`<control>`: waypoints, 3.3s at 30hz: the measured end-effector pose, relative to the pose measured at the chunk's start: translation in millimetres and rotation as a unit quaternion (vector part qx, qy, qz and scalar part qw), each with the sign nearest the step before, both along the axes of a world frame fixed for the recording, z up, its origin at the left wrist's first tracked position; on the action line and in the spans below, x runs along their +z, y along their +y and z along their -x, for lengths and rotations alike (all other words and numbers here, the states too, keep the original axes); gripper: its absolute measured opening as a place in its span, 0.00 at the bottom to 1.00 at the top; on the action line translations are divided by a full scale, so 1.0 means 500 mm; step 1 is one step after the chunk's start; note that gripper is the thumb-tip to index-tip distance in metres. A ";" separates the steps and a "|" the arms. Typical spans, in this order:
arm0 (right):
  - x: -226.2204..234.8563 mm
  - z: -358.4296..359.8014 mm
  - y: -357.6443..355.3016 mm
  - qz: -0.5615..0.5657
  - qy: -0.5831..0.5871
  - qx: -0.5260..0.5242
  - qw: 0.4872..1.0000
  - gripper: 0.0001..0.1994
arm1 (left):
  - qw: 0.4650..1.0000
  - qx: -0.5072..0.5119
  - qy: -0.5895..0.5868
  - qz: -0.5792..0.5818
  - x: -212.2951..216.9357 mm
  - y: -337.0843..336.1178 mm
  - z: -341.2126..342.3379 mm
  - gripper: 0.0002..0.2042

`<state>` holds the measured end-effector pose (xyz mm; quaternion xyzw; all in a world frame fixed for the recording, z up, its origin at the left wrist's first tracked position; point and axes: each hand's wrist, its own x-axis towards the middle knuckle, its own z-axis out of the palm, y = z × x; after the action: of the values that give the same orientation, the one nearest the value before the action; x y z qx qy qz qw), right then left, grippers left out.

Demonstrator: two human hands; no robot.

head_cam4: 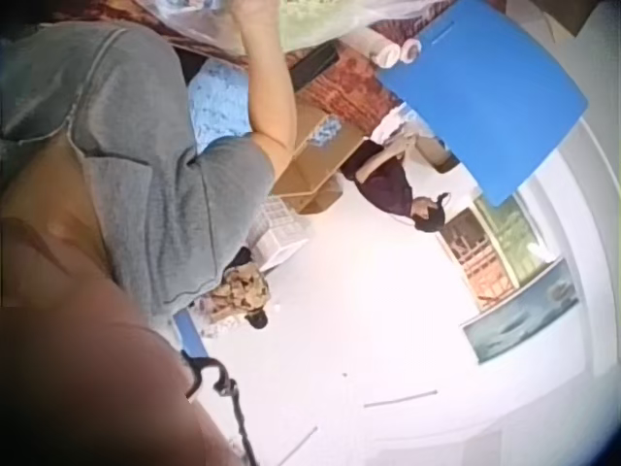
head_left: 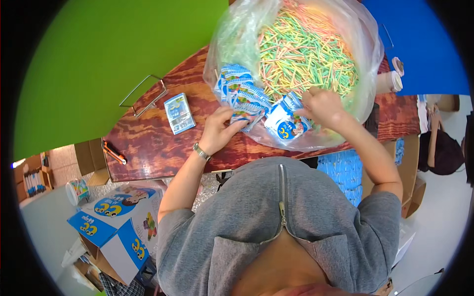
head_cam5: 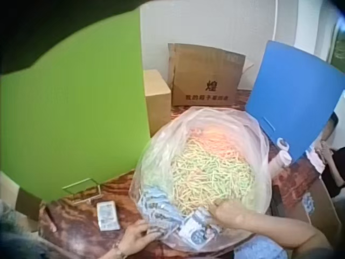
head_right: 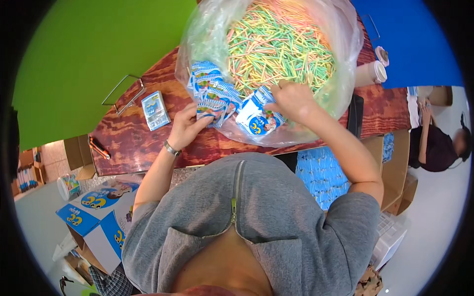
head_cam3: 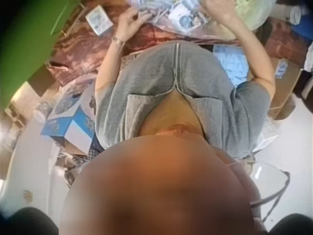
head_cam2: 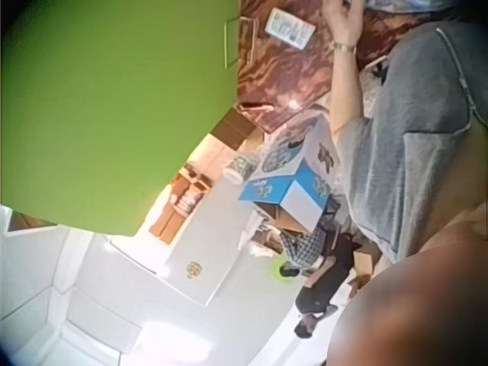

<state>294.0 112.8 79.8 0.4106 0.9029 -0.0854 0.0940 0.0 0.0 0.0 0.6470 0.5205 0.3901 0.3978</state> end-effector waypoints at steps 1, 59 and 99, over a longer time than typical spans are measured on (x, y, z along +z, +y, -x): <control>-0.020 0.000 -0.017 -0.032 0.020 -0.002 0.999 0.17 | 0.999 0.040 0.034 -0.002 -0.015 -0.013 0.005 0.13; -0.059 0.071 0.625 -0.055 -0.021 -0.212 0.975 0.21 | 0.984 0.127 -0.116 -0.036 0.092 0.267 -0.146 0.14; 0.218 0.001 0.275 0.302 0.245 0.012 0.921 0.17 | 0.957 0.235 -0.019 -0.172 0.091 0.269 -0.141 0.17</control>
<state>293.2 250.1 188.7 0.3182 0.8340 -0.4506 -0.0096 70.7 134.4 45.3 0.5577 0.5752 0.5682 0.1879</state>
